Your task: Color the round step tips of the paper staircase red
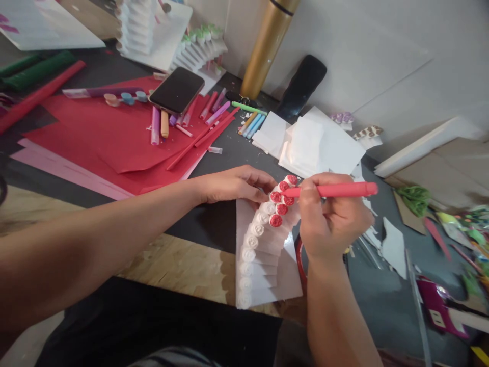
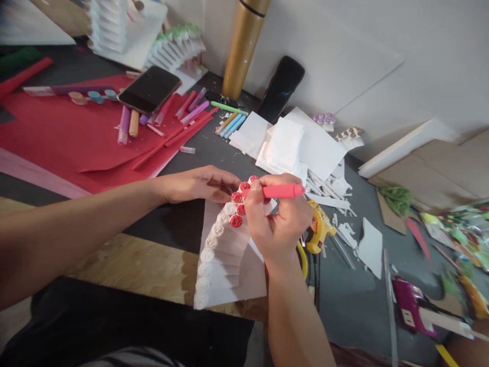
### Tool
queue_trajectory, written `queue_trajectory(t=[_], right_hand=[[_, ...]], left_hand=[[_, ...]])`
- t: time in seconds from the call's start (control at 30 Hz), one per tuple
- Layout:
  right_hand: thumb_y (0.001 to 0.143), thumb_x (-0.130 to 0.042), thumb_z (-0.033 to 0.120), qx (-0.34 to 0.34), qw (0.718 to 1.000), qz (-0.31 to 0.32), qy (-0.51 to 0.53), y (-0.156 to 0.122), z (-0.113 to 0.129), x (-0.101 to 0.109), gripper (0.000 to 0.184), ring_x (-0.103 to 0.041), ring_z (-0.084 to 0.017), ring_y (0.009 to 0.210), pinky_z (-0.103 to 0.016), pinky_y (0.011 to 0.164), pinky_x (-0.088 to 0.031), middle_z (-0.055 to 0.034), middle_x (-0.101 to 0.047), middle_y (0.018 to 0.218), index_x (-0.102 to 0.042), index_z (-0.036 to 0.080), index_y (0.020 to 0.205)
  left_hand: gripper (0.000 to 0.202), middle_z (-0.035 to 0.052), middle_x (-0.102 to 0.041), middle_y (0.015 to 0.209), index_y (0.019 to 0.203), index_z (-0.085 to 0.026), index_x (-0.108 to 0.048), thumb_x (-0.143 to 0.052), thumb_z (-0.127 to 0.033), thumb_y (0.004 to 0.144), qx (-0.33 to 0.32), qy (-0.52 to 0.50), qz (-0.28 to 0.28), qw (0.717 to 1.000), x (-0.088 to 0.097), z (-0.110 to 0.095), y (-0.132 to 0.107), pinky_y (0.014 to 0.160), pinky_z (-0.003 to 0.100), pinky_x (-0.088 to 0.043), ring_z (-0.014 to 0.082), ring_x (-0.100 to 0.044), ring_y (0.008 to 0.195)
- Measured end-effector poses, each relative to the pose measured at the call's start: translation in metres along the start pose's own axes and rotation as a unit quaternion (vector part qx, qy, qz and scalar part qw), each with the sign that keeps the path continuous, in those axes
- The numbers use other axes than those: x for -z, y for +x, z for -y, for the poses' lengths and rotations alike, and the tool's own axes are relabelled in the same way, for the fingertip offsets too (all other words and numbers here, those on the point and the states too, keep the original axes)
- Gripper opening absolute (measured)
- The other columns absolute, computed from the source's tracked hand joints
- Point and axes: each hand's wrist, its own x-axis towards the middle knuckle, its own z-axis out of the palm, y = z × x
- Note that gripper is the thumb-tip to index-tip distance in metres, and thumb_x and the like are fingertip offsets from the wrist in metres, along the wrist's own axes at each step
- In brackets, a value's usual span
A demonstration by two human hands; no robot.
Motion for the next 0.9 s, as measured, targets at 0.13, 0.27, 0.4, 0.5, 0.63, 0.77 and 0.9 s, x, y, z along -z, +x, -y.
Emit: queue_trajectory(t=[0.13, 0.27, 0.4, 0.5, 0.63, 0.77, 0.9], right_hand=[[0.085, -0.061, 0.019, -0.005, 1.000, -0.024, 0.019, 0.001, 0.002, 0.000, 0.006, -0.057, -0.010, 0.060, -0.027, 0.058, -0.045, 0.0033, -0.062, 0.070, -0.063, 0.022, 0.081], [0.084, -0.061, 0.019, -0.037, 0.996, -0.071, 0.048, 0.003, 0.001, -0.001, 0.006, -0.057, -0.011, 0.058, -0.028, 0.057, -0.044, 0.0036, -0.061, 0.067, -0.065, 0.021, 0.079], [0.082, -0.063, 0.018, -0.071, 0.988, -0.119, 0.070, 0.004, -0.002, -0.003, 0.007, -0.055, -0.010, 0.053, -0.028, 0.056, -0.044, 0.0045, -0.057, 0.060, -0.066, 0.020, 0.077], [0.081, -0.062, 0.018, -0.099, 0.982, -0.130, 0.090, 0.006, -0.003, -0.004, 0.007, -0.056, -0.010, 0.052, -0.027, 0.055, -0.045, 0.0048, -0.057, 0.059, -0.065, 0.019, 0.076], [0.080, -0.059, 0.019, -0.145, 0.965, -0.163, 0.147, 0.011, -0.004, -0.006, 0.009, -0.055, -0.009, 0.049, -0.027, 0.053, -0.045, 0.0051, -0.057, 0.059, -0.063, 0.019, 0.072], [0.079, -0.058, 0.018, -0.201, 0.937, -0.168, 0.233, 0.015, -0.006, -0.007, 0.011, -0.051, -0.008, 0.048, -0.026, 0.052, -0.044, 0.0052, -0.056, 0.055, -0.061, 0.019, 0.068], [0.079, -0.058, 0.019, -0.222, 0.928, -0.170, 0.248, 0.015, -0.008, -0.007, 0.011, -0.051, -0.008, 0.049, -0.026, 0.052, -0.044, 0.0051, -0.057, 0.056, -0.061, 0.020, 0.068]], left_hand=[[0.030, 0.0062, -0.073, 0.101, 0.108, -0.014, -0.071, -0.067, -0.018, 0.079, 0.001, -0.003, -0.009, 1.000, -0.002, -0.003, -0.001, 0.081, 0.027, -0.052, 0.0162, -0.067, 0.087], [0.038, 0.0068, -0.074, 0.103, 0.115, -0.014, -0.069, -0.067, -0.013, 0.076, -0.001, -0.015, -0.035, 0.999, -0.003, -0.007, -0.002, 0.080, 0.027, -0.053, 0.0157, -0.068, 0.087], [0.043, 0.0084, -0.075, 0.102, 0.119, -0.012, -0.068, -0.067, -0.010, 0.076, 0.005, -0.028, -0.049, 0.998, -0.002, -0.008, -0.003, 0.080, 0.028, -0.054, 0.0167, -0.069, 0.089], [0.042, 0.0098, -0.073, 0.109, 0.119, -0.013, -0.068, -0.067, -0.013, 0.077, 0.007, -0.030, -0.036, 0.999, 0.000, -0.007, -0.003, 0.081, 0.029, -0.055, 0.0172, -0.070, 0.088], [0.057, 0.0120, -0.070, 0.120, 0.136, -0.018, -0.057, -0.066, -0.016, 0.079, 0.005, -0.052, 0.017, 0.999, -0.001, -0.007, -0.005, 0.088, 0.034, -0.053, 0.0231, -0.068, 0.104], [0.072, 0.0136, -0.065, 0.130, 0.145, -0.021, -0.047, -0.069, -0.015, 0.077, 0.011, -0.060, 0.027, 0.998, -0.002, -0.007, -0.007, 0.095, 0.039, -0.051, 0.0279, -0.062, 0.118], [0.070, 0.0142, -0.061, 0.136, 0.144, -0.021, -0.047, -0.067, -0.013, 0.078, 0.004, -0.080, 0.037, 0.996, -0.002, -0.004, -0.006, 0.097, 0.040, -0.049, 0.0296, -0.058, 0.124]])
